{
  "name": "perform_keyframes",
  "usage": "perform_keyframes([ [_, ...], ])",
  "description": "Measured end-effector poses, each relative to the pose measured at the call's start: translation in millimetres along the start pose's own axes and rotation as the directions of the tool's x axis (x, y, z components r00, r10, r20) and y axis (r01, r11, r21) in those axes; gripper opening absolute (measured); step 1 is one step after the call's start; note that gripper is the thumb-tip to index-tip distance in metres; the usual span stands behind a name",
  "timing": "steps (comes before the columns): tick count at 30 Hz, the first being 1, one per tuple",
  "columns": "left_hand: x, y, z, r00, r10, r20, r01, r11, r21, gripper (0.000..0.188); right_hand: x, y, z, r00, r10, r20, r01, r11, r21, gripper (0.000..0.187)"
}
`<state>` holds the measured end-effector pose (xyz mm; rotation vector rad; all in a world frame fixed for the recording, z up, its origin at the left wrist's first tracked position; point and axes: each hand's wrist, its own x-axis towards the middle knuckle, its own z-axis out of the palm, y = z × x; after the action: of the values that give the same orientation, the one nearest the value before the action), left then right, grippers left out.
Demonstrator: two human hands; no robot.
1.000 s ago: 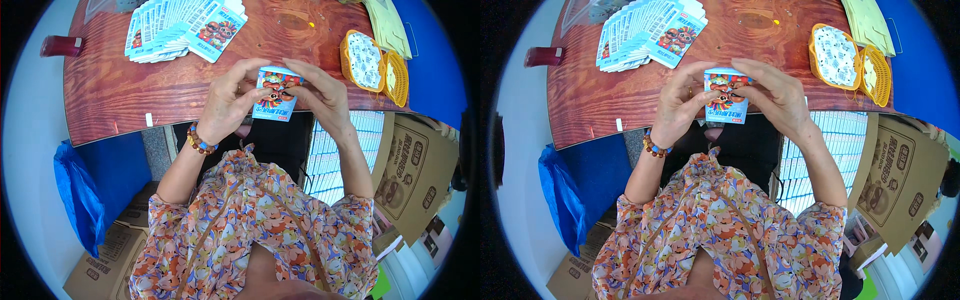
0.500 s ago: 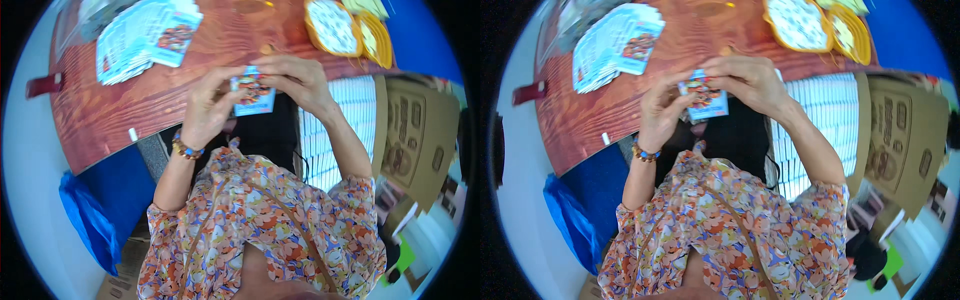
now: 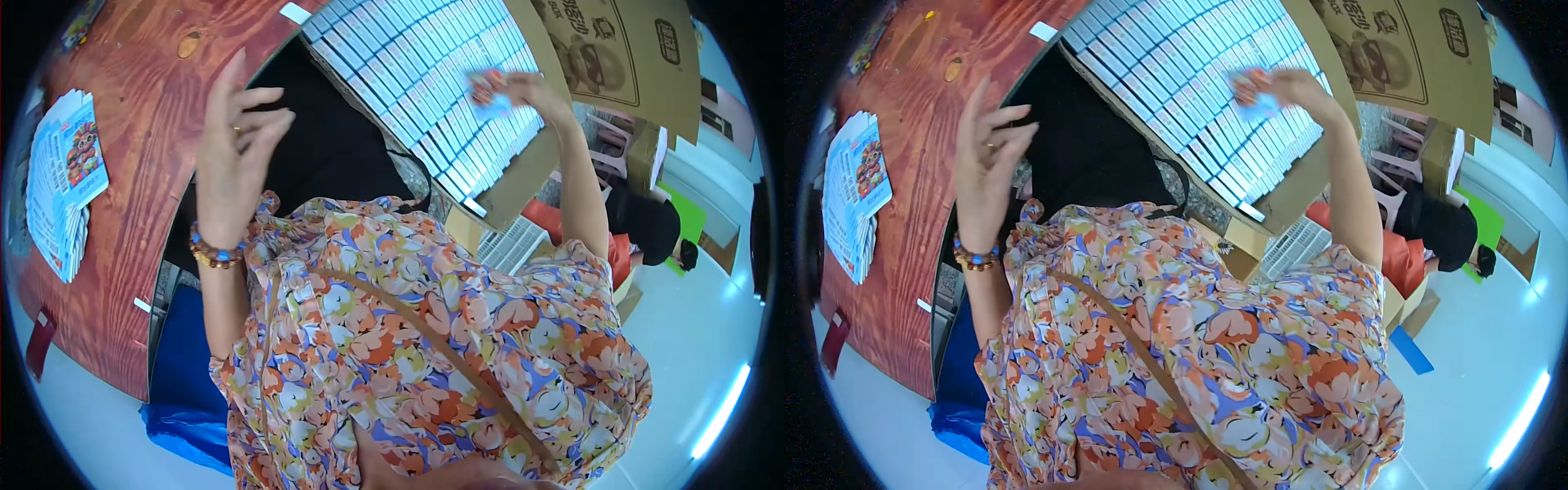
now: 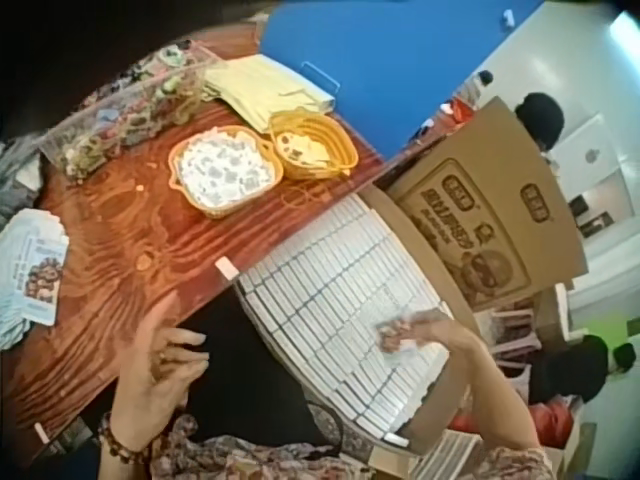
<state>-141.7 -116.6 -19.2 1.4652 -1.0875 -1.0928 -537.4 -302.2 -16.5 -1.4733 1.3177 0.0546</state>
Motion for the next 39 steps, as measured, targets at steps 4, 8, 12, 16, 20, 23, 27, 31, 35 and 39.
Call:
perform_keyframes([
  [4, 15.3, -9.1, -12.2, 0.993, 0.033, 0.117, -0.038, 0.998, 0.043, 0.051, -107.4, 285.5, -78.5, 0.963, 0.259, 0.072, -0.266, 0.958, 0.11, 0.035],
  [8, -5.1, -4.6, -23.7, 0.996, -0.035, 0.081, 0.022, 0.987, 0.158, 0.047, -86.2, 250.5, -1.1, 0.753, 0.655, -0.063, -0.578, 0.613, -0.538, 0.035],
  [12, -4.5, -2.3, -23.7, 0.986, -0.05, 0.158, 0.015, 0.976, 0.217, 0.047, -117.4, 268.4, 36.1, 0.736, 0.657, -0.163, -0.649, 0.616, -0.446, 0.035],
  [16, -4.8, -3.1, -27.1, 0.984, -0.034, 0.172, -0.009, 0.97, 0.241, 0.048, -133.6, 270.9, 57.6, 0.839, 0.418, -0.349, -0.537, 0.531, -0.655, 0.031],
  [20, -10.4, -5.9, -28.9, 0.987, -0.012, 0.16, -0.034, 0.959, 0.281, 0.048, -123.6, 227.2, 90.5, 0.864, 0.393, -0.314, -0.486, 0.491, -0.723, 0.029],
  [23, -12.2, -5.1, -30.0, 0.989, -0.03, 0.148, -0.01, 0.965, 0.262, 0.048, -115.5, 234.2, 118.6, 0.902, 0.383, -0.198, -0.375, 0.472, -0.798, 0.027],
  [27, -16.5, -7.7, -32.1, 0.989, -0.023, 0.147, -0.021, 0.957, 0.288, 0.048, -110.4, 229.7, 116.8, 0.893, 0.439, -0.101, -0.331, 0.488, -0.808, 0.028],
  [31, -17.4, -12.9, -33.9, 0.99, -0.023, 0.141, -0.021, 0.953, 0.301, 0.048, -121.2, 256.3, 110.4, 0.89, 0.456, 0.001, -0.325, 0.637, -0.699, 0.046],
  [35, -19.3, -15.1, -32.6, 0.99, -0.017, 0.137, -0.028, 0.947, 0.319, 0.048, -123.7, 255.0, 122.0, 0.903, 0.426, 0.052, -0.317, 0.743, -0.589, 0.07],
  [39, -19.5, -17.9, -31.4, 0.99, -0.027, 0.142, -0.021, 0.945, 0.326, 0.047, -116.6, 238.6, 127.5, 0.851, 0.524, 0.042, -0.385, 0.676, -0.628, 0.076],
])
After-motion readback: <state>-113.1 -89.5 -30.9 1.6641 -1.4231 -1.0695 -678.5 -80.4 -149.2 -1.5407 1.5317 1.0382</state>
